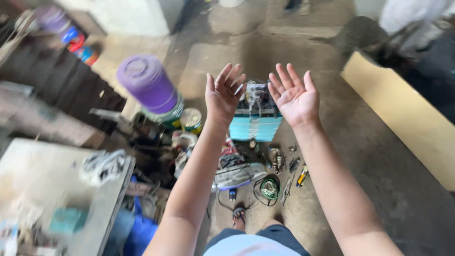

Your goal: Clean and organize various mechanical parts and fasteners on a metal workbench.

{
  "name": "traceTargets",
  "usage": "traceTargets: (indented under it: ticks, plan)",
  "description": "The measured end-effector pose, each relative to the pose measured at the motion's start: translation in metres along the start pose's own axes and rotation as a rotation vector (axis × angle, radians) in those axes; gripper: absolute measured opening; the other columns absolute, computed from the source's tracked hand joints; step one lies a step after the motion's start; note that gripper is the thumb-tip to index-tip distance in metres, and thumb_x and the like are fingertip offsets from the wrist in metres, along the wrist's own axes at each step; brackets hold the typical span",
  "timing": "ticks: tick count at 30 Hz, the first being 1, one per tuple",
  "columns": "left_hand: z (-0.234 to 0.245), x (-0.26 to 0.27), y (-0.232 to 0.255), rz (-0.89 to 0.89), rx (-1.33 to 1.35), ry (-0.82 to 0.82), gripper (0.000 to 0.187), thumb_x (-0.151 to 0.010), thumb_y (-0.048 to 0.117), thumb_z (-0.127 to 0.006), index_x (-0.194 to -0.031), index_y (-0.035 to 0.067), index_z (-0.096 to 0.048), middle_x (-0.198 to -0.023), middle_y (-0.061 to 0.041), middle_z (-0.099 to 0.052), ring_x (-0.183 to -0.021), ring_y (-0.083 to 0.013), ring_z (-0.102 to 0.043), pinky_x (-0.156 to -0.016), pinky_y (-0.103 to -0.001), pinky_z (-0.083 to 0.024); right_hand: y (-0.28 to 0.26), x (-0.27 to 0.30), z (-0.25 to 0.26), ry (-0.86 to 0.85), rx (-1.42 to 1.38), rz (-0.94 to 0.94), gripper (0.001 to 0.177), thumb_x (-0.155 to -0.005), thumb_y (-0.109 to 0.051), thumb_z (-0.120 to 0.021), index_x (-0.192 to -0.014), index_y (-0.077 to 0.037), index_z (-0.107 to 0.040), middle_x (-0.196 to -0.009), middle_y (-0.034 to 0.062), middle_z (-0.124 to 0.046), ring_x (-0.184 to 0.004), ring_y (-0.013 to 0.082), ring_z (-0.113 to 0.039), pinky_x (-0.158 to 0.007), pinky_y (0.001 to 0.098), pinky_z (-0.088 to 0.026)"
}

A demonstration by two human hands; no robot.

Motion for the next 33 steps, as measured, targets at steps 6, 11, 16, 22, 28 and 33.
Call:
traceTargets:
  ticks: [6,11,16,22,28,33]
  plan:
    - [0.035,0.084,0.073,-0.253,0.006,0.178,0.069,-0.106,0.061,-0.028,-0.144,0.009,-0.056,-0.141,-0.010,-0.064,-0.119,-0.0297,-0.061,-0.106,-0.045,-0.044,0.069,-0.019,-0.037,-0.164,-0.045,-0.283,0.052,-0.108,-0.049,-0.042,-0.135,-0.011,-0.064,-0.149,0.0129,-0.061,-0.147,0.0373,-0.049,-0.123,0.0529,-0.038]
    - [0.050,0.170,0.092,-0.483,0.022,0.271,0.066,-0.107,0.060,-0.032,-0.142,0.010,-0.057,-0.141,-0.009,-0.065,-0.120,-0.0288,-0.062,-0.107,-0.044,-0.044,0.127,-0.005,-0.059,-0.236,-0.029,-0.539,0.056,-0.106,-0.049,-0.042,-0.141,-0.010,-0.061,-0.159,0.0119,-0.052,-0.153,0.0364,-0.042,-0.126,0.0520,-0.034]
    - [0.074,0.262,0.093,-0.631,0.020,0.427,0.067,-0.106,0.062,-0.032,-0.141,0.012,-0.058,-0.139,-0.009,-0.065,-0.121,-0.0290,-0.062,-0.107,-0.046,-0.045,0.208,0.013,-0.057,-0.361,0.015,-0.741,0.058,-0.106,-0.051,-0.043,-0.145,-0.011,-0.059,-0.164,0.0104,-0.047,-0.157,0.0358,-0.034,-0.128,0.0503,-0.031]
    - [0.069,0.378,0.106,-0.839,-0.018,0.545,0.069,-0.107,0.062,-0.028,-0.143,0.010,-0.056,-0.141,-0.008,-0.064,-0.127,-0.0302,-0.061,-0.111,-0.045,-0.042,0.297,0.060,-0.073,-0.454,-0.085,-1.005,0.058,-0.106,-0.051,-0.043,-0.147,-0.012,-0.056,-0.164,0.0103,-0.049,-0.159,0.0359,-0.034,-0.130,0.0504,-0.030]
    - [0.054,0.463,0.124,-1.080,-0.068,0.567,0.072,-0.108,0.062,-0.024,-0.146,0.008,-0.053,-0.144,-0.008,-0.063,-0.129,-0.0291,-0.057,-0.115,-0.044,-0.036,0.357,0.101,-0.111,-0.598,-0.114,-1.179,0.058,-0.106,-0.052,-0.043,-0.146,-0.012,-0.058,-0.163,0.0096,-0.051,-0.160,0.0343,-0.036,-0.133,0.0485,-0.030]
    - [0.072,0.525,0.140,-1.189,-0.052,0.651,0.072,-0.108,0.062,-0.023,-0.147,0.009,-0.053,-0.144,-0.007,-0.062,-0.130,-0.0288,-0.056,-0.117,-0.045,-0.036,0.422,0.136,-0.132,-0.689,-0.061,-1.274,0.056,-0.106,-0.053,-0.043,-0.141,-0.013,-0.060,-0.159,0.0088,-0.054,-0.157,0.0326,-0.037,-0.134,0.0492,-0.028]
Point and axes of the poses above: each hand's wrist, its own x-axis away from the middle knuckle, its own z-axis out of the back of the hand, y = z × x, the point moved 2 cm from there along -x, towards the middle knuckle
